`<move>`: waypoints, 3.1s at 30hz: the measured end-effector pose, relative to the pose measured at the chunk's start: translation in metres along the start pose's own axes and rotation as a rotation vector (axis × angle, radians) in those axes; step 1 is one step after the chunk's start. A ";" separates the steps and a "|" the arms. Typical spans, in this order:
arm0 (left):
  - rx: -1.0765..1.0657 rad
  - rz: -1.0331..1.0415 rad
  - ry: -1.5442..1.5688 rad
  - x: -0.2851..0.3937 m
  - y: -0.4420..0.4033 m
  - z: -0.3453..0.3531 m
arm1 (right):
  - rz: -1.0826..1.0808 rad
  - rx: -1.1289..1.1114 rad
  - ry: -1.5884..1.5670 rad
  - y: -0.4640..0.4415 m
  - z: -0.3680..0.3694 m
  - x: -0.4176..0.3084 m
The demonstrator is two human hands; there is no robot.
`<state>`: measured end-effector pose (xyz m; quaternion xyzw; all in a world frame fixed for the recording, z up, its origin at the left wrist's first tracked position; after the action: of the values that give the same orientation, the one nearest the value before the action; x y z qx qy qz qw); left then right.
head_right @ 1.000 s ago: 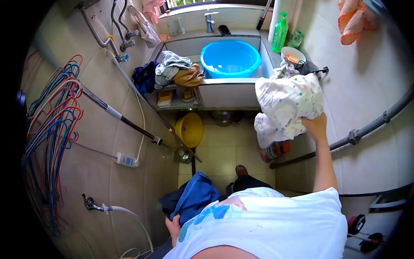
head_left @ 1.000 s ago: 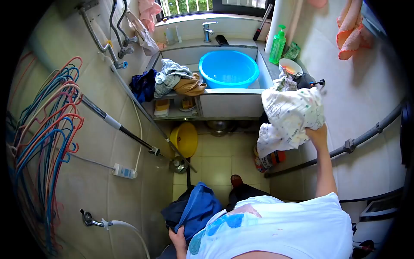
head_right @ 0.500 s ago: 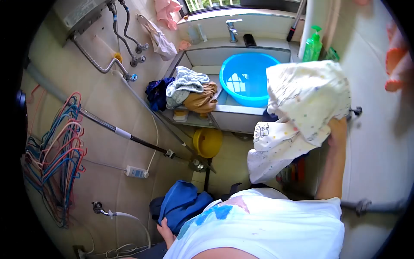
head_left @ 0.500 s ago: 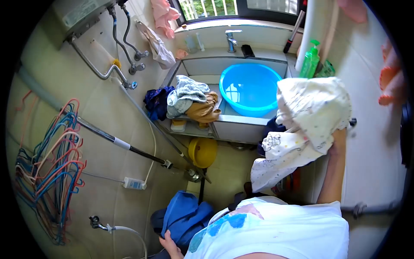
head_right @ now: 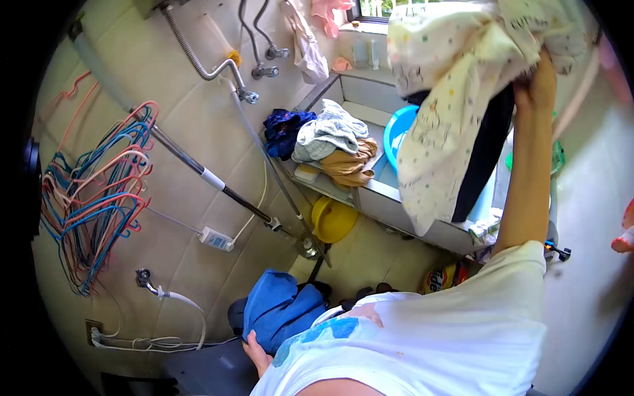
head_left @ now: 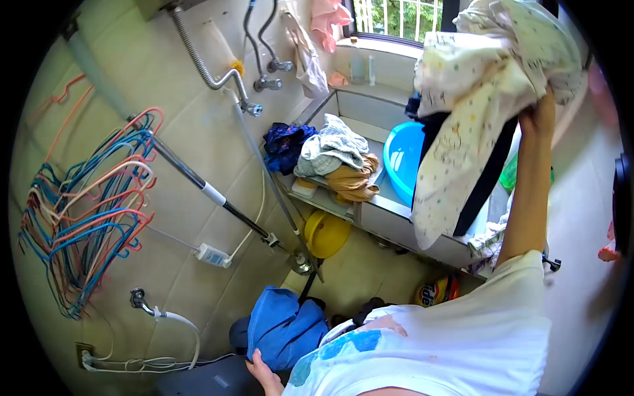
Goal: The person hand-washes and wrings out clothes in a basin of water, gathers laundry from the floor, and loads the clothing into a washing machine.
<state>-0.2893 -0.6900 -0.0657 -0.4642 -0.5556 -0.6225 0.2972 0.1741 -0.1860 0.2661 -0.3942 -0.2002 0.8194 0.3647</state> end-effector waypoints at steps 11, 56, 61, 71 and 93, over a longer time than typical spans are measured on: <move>0.082 -0.036 -0.110 -0.001 0.030 0.015 | -0.315 0.176 -0.135 -0.087 0.140 0.082; 0.304 -0.034 -0.191 0.009 0.097 0.116 | 0.737 -1.014 0.761 0.145 -0.029 0.579; 0.444 0.007 0.071 0.017 0.100 0.099 | 0.135 -1.210 1.016 0.104 -0.022 0.578; 0.519 0.150 0.441 0.046 0.123 0.065 | 0.518 -0.797 0.273 0.090 0.064 0.398; 0.154 0.534 -0.499 0.041 0.282 -0.026 | 2.093 -1.961 -0.509 0.597 0.111 -0.060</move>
<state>-0.0620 -0.7671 0.0905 -0.7063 -0.5155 -0.3473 0.3386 -0.1505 -0.6259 -0.0037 -0.2894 -0.3527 0.2884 -0.8418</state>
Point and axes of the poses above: each hand's wrist, its own y-axis away from the middle knuckle, its own z-axis out of the palm, x = y × z, the point moved 1 cm from there along -y, towards the middle knuckle, and after that the axes turned 10 degrees about -z, right-handed, at the moved point
